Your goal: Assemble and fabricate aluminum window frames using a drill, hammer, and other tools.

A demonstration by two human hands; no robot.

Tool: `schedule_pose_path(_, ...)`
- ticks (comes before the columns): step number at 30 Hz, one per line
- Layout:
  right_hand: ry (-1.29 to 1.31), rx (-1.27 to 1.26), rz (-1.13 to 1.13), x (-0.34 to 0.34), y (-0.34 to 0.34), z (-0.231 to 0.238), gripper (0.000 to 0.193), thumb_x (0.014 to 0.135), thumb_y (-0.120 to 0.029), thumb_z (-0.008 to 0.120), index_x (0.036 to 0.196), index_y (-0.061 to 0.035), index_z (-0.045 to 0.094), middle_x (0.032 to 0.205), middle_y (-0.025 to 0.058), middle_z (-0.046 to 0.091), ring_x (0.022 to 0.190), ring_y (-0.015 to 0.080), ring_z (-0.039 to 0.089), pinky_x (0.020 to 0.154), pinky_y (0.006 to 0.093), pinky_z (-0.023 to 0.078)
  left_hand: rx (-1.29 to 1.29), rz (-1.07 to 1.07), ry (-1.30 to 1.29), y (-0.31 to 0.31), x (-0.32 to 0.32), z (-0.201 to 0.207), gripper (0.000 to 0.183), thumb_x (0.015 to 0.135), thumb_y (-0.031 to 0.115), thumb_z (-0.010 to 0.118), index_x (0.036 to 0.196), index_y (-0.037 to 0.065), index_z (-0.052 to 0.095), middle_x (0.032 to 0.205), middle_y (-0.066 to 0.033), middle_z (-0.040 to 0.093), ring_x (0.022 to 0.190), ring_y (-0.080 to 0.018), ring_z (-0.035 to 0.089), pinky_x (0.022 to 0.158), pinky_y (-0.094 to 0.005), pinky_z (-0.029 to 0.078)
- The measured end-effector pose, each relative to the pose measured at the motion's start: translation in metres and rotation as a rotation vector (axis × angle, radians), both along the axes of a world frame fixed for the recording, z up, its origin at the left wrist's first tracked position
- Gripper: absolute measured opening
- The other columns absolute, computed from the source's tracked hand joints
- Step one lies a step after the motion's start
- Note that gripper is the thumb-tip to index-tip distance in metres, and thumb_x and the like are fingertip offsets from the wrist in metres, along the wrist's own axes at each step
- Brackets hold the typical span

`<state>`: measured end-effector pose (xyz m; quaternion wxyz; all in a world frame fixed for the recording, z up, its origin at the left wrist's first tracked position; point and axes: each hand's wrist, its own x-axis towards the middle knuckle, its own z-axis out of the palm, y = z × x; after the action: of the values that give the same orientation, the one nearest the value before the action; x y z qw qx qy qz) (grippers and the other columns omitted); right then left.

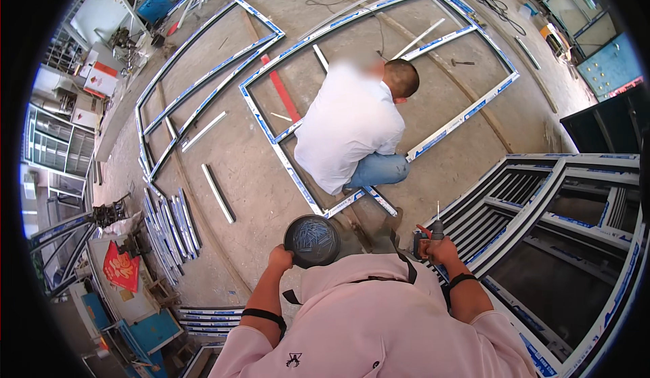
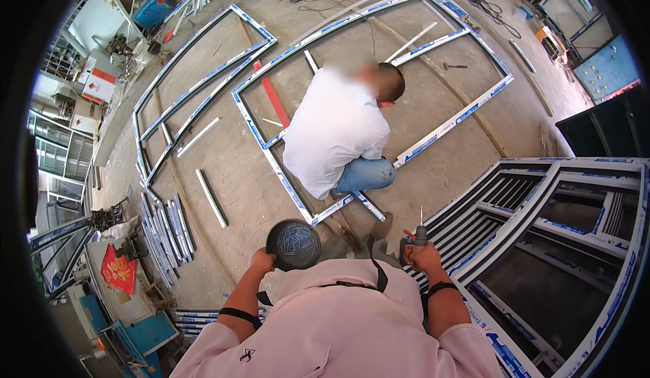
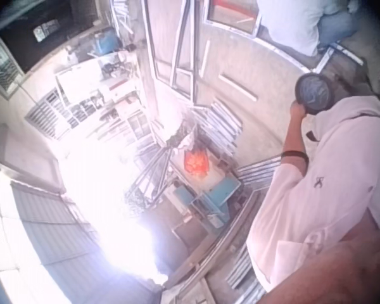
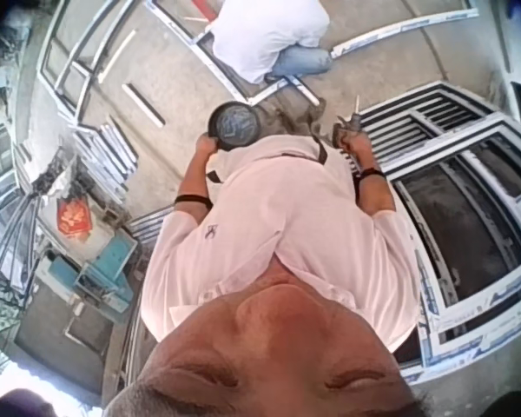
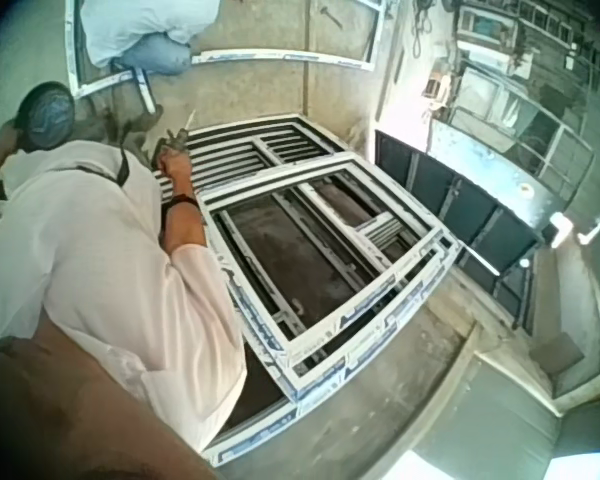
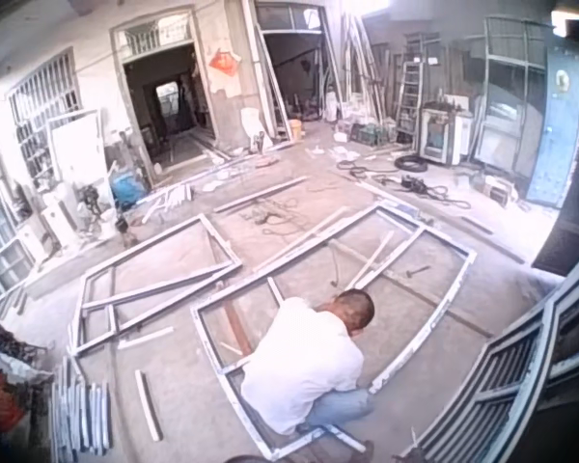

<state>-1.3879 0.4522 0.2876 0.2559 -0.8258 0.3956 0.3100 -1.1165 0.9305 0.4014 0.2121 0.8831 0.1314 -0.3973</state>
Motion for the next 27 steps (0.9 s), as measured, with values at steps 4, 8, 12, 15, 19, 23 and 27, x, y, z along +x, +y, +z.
schedule_pose_path(4, -0.007, 0.015, 0.029, 0.015, 0.012, 0.017, 0.026, 0.066, -0.038, 0.071, 0.091, -0.0284, 0.070, 0.096, 0.0183, 0.058, 0.091, 0.0337, 0.060, 0.074, 0.0398, 0.052, -0.015, 0.008, -0.011, 0.019, -0.004, -0.014, 0.026, 0.074, 0.013, 0.062, 0.092, -0.007, 0.062, 0.075, -0.0237, 0.067, 0.065, -0.0327, 0.069, 0.059, -0.0405, 0.055)
schedule_pose_path(8, -0.049, 0.068, 0.101, -0.019, 0.001, -0.026, 0.027, 0.066, -0.037, 0.072, 0.091, -0.0267, 0.070, 0.096, 0.0190, 0.058, 0.091, 0.0338, 0.061, 0.076, 0.0394, 0.052, -0.018, -0.034, -0.019, 0.020, 0.004, -0.032, 0.028, 0.074, 0.015, 0.062, 0.092, -0.007, 0.062, 0.076, -0.0246, 0.067, 0.066, -0.0338, 0.069, 0.061, -0.0409, 0.055)
schedule_pose_path(12, 0.051, 0.053, -0.162, 0.022, 0.019, 0.044, 0.043, 0.063, -0.039, 0.074, 0.096, -0.0141, 0.067, 0.096, 0.0187, 0.061, 0.091, 0.0341, 0.064, 0.077, 0.0395, 0.053, 0.038, -0.069, -0.033, 0.026, -0.001, -0.030, 0.030, 0.074, 0.016, 0.062, 0.092, -0.007, 0.062, 0.077, -0.0250, 0.067, 0.067, -0.0344, 0.069, 0.063, -0.0410, 0.055)
schedule_pose_path(15, -0.034, -0.011, 0.076, -0.003, 0.011, 0.006, 0.060, 0.060, -0.041, 0.076, 0.099, 0.0010, 0.061, 0.097, 0.0190, 0.064, 0.090, 0.0342, 0.066, 0.078, 0.0392, 0.054, 0.024, -0.084, -0.029, 0.017, 0.006, -0.029, 0.030, 0.074, 0.017, 0.062, 0.093, -0.007, 0.062, 0.078, -0.0245, 0.067, 0.067, -0.0337, 0.069, 0.064, -0.0405, 0.055)
schedule_pose_path(19, 0.043, 0.045, -0.190, 0.037, 0.020, 0.082, 0.073, 0.057, -0.041, 0.076, 0.104, 0.0101, 0.053, 0.098, 0.0226, 0.066, 0.092, 0.0341, 0.067, 0.079, 0.0381, 0.054, 0.013, -0.025, -0.010, 0.024, 0.003, -0.034, 0.031, 0.075, 0.017, 0.063, 0.095, -0.006, 0.062, 0.078, -0.0234, 0.068, 0.066, -0.0318, 0.070, 0.064, -0.0398, 0.056)
schedule_pose_path(23, 0.020, 0.074, -0.253, 0.039, 0.023, 0.096, 0.076, 0.056, -0.040, 0.076, 0.107, 0.0111, 0.051, 0.097, 0.0248, 0.066, 0.094, 0.0348, 0.066, 0.080, 0.0378, 0.053, -0.012, -0.033, 0.007, 0.024, 0.008, -0.037, 0.030, 0.076, 0.015, 0.063, 0.097, -0.006, 0.062, 0.078, -0.0223, 0.068, 0.063, -0.0302, 0.069, 0.062, -0.0392, 0.056)
schedule_pose_path(27, 0.028, 0.073, -0.239, 0.038, 0.025, 0.096, 0.074, 0.057, -0.040, 0.075, 0.106, 0.0108, 0.051, 0.099, 0.0249, 0.066, 0.095, 0.0358, 0.066, 0.081, 0.0381, 0.053, -0.051, -0.004, 0.007, 0.027, 0.009, -0.038, 0.028, 0.077, 0.013, 0.062, 0.096, -0.007, 0.062, 0.080, -0.0226, 0.068, 0.062, -0.0307, 0.069, 0.056, -0.0385, 0.057)
